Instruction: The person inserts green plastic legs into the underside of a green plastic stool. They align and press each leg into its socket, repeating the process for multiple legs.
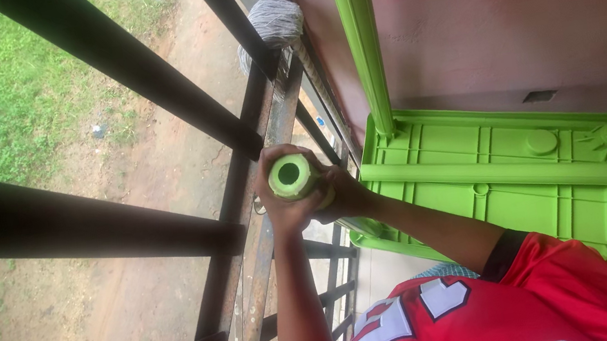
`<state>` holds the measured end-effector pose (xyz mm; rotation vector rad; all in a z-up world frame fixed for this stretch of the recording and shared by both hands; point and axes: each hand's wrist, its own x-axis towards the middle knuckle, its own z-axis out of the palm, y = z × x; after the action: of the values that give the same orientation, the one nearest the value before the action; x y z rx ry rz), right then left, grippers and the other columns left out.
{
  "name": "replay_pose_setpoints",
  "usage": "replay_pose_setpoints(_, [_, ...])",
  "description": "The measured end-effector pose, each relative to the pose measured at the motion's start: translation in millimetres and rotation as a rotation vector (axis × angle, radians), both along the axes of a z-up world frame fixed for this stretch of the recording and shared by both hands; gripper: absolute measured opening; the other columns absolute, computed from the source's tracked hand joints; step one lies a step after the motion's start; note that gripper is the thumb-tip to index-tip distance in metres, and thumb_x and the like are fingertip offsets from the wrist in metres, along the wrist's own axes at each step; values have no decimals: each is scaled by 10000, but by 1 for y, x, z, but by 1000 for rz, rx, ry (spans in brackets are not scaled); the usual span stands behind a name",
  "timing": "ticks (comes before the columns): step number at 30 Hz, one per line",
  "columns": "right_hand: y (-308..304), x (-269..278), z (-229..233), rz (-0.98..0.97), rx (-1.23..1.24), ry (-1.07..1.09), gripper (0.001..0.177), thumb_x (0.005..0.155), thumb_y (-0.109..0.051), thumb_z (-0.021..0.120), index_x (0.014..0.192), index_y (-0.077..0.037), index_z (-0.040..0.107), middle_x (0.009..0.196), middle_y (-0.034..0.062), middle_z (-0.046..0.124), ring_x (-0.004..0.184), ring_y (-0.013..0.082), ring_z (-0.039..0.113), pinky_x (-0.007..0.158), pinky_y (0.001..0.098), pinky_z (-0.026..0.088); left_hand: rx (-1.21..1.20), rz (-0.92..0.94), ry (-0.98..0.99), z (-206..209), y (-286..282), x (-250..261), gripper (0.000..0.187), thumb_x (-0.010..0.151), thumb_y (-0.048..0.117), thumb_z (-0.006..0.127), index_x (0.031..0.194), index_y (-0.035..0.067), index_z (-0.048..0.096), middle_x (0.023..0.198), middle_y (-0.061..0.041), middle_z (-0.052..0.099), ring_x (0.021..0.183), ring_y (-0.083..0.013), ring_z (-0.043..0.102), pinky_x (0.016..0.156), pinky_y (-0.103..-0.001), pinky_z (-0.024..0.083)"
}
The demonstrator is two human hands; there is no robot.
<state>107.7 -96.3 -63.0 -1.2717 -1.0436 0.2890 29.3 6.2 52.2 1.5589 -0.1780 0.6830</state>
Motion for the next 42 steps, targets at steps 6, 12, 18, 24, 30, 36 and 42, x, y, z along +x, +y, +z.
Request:
replay_pose_setpoints(6, [-3, -40, 23, -583, -24, -57, 781, 734, -128, 709, 1463, -45, 441, 1195, 140, 663, 1081, 235, 715, 870, 337, 614, 66, -450, 60, -10, 36, 30, 576, 605, 184, 852, 1110, 30, 624, 1078, -73, 702, 959, -155, 699, 876, -288, 570])
replay_pose_setpoints(12, [-9, -23, 11, -378, 45, -93, 851, 766, -208, 895, 1462, -44, 435, 1268, 153, 671, 1160, 307, 699, 928, 419, 595, 45, -414, 139, 18, 22, 21, 622, 632, 132, 860, 1200, 43, 622, 1101, -75, 683, 1028, -156, 677, 936, -294, 549])
replay_pose_setpoints(18, [-20, 68, 5, 590, -314, 431, 695, 799, -153, 833, 1395, -28, 499, 1216, 156, 715, 1086, 316, 717, 900, 457, 638, 88, 232, -12, 43, -46, -8, 799, 749, 102, 866, 1423, 92, 438, 1177, -81, 675, 1149, -179, 685, 1046, -352, 568])
replay_pose_setpoints(24, [5, 50, -5, 395, 65, 34, 750, 772, -28, 820, 1422, -18, 446, 1312, 123, 606, 1206, 208, 600, 1017, 336, 559, 282, 459, -98, 43, -49, 9, 544, 799, 33, 842, 1278, 75, 587, 1137, -98, 724, 1032, -200, 744, 950, -335, 612])
replay_pose_setpoints(30, [2, 14, 1, 114, 126, -66, 689, 780, -159, 835, 1367, -60, 488, 1275, 98, 629, 1192, 214, 652, 1024, 335, 575, 355, 313, -210, 29, -29, -1, 306, 770, 22, 817, 1032, 85, 674, 1059, -76, 710, 989, -181, 723, 899, -314, 595])
replay_pose_setpoints(36, [-2, -23, 15, -311, 47, 11, 723, 731, -225, 870, 1342, -71, 517, 1195, 123, 676, 1105, 215, 703, 943, 355, 601, 258, -175, -216, 24, 7, 12, 222, 663, 14, 764, 860, 80, 687, 1037, -111, 683, 977, -216, 705, 878, -327, 575])
replay_pose_setpoints(42, [-2, -19, 17, -449, -12, -142, 870, 721, -242, 910, 1438, -44, 460, 1262, 116, 664, 1165, 240, 694, 956, 379, 591, 92, -336, -162, 32, 9, 20, 378, 733, 73, 803, 1088, 81, 673, 1030, -114, 700, 961, -214, 703, 905, -331, 580])
